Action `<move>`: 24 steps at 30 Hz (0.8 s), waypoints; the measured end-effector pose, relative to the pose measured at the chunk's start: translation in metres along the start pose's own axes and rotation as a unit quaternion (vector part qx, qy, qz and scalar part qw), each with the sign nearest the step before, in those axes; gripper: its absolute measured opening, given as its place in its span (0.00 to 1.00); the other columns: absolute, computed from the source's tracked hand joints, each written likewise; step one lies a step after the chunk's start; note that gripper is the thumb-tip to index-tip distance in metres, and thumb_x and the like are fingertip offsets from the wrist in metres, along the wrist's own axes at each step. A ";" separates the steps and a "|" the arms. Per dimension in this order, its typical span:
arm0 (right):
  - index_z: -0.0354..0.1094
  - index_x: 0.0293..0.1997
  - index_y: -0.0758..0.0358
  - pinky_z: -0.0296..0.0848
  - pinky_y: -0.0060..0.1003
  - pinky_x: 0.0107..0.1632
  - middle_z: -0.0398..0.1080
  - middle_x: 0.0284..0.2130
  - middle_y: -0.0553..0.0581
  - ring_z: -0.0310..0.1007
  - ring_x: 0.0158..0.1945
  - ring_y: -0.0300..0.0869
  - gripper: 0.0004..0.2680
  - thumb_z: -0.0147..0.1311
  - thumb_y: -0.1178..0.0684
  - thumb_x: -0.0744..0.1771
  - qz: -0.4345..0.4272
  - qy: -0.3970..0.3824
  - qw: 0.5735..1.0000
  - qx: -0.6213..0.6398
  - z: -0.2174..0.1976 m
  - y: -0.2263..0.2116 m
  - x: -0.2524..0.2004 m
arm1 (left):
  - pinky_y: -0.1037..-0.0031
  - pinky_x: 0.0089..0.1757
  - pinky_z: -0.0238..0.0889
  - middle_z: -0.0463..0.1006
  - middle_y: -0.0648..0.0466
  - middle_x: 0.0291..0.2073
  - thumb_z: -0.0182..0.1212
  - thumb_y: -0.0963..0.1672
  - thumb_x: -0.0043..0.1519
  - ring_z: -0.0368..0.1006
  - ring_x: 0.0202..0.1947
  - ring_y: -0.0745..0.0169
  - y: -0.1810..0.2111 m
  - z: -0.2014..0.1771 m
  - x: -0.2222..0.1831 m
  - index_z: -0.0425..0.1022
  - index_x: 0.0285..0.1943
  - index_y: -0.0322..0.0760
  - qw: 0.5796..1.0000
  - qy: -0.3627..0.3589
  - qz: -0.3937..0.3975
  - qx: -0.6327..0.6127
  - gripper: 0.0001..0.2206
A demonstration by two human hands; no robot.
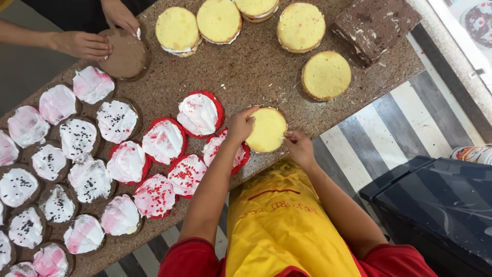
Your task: The person assembles round frosted cake sandwiches on a bakery worktable. They pick up a plain cake round, place it frosting-side down onto a frosted half, and press it gently to form a filled sandwich cake, working through rows of yellow, chocolate, and red velvet cakes one at a time.
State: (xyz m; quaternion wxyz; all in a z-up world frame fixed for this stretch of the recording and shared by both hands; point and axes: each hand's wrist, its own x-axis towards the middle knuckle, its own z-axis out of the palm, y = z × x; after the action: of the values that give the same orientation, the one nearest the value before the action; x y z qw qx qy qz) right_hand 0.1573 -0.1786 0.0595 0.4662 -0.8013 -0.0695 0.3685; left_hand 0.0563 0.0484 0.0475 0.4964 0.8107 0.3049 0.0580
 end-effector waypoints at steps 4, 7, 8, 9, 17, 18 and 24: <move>0.72 0.38 0.67 0.76 0.42 0.40 0.75 0.33 0.60 0.75 0.34 0.48 0.05 0.59 0.55 0.67 -0.164 0.048 0.970 -0.171 -0.013 0.010 0.031 | 0.64 0.61 0.65 0.76 0.47 0.63 0.60 0.41 0.66 0.71 0.64 0.50 0.006 0.008 -0.006 0.74 0.67 0.43 0.992 0.029 0.043 0.113 0.19; 0.72 0.42 0.67 0.76 0.42 0.47 0.74 0.40 0.62 0.75 0.42 0.50 0.04 0.55 0.57 0.68 -0.299 0.051 0.930 -0.208 0.000 -0.040 0.065 | 0.54 0.60 0.61 0.70 0.45 0.67 0.54 0.46 0.70 0.62 0.71 0.44 0.052 0.011 -0.032 0.68 0.71 0.39 0.960 -0.017 0.110 0.257 0.20; 0.75 0.49 0.65 0.75 0.44 0.51 0.75 0.47 0.63 0.76 0.47 0.53 0.07 0.54 0.57 0.68 -0.357 0.018 0.917 -0.178 0.009 -0.066 0.073 | 0.50 0.55 0.61 0.67 0.43 0.68 0.49 0.49 0.72 0.58 0.74 0.42 0.071 0.012 -0.045 0.64 0.72 0.38 0.940 -0.101 0.120 0.304 0.21; 0.75 0.49 0.65 0.75 0.44 0.51 0.75 0.47 0.63 0.76 0.47 0.53 0.07 0.54 0.57 0.68 -0.358 0.018 0.917 -0.177 0.023 -0.072 0.084 | 0.50 0.55 0.61 0.67 0.43 0.68 0.49 0.49 0.72 0.58 0.74 0.42 0.060 0.020 -0.049 0.64 0.72 0.38 0.939 -0.100 0.120 0.305 0.21; 0.72 0.50 0.64 0.73 0.51 0.51 0.74 0.43 0.66 0.74 0.46 0.59 0.08 0.50 0.55 0.68 -0.383 -0.111 0.874 -0.279 0.004 -0.055 0.088 | 0.48 0.67 0.46 0.62 0.46 0.72 0.48 0.53 0.70 0.48 0.76 0.44 0.036 0.031 -0.049 0.63 0.74 0.43 0.927 -0.087 0.165 0.325 0.25; 0.72 0.50 0.64 0.73 0.51 0.51 0.74 0.43 0.66 0.74 0.46 0.59 0.08 0.50 0.55 0.68 -0.382 -0.113 0.873 -0.282 0.002 -0.033 0.075 | 0.48 0.67 0.46 0.62 0.46 0.72 0.48 0.53 0.70 0.48 0.76 0.44 0.038 0.030 -0.049 0.63 0.74 0.43 0.929 -0.086 0.164 0.321 0.25; 0.71 0.43 0.67 0.66 0.47 0.36 0.71 0.32 0.64 0.68 0.32 0.53 0.07 0.47 0.56 0.70 -0.051 -0.041 0.998 -0.016 0.032 0.066 0.005 | 0.51 0.62 0.55 0.59 0.46 0.74 0.52 0.53 0.66 0.50 0.74 0.39 0.042 0.025 -0.018 0.63 0.73 0.42 0.945 -0.063 0.168 0.273 0.27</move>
State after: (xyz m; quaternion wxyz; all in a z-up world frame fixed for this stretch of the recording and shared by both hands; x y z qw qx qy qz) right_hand 0.1249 -0.1904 -0.0051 0.4683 -0.7882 -0.1354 0.3756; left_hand 0.0707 0.0057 0.0743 0.2574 0.9567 0.1362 0.0038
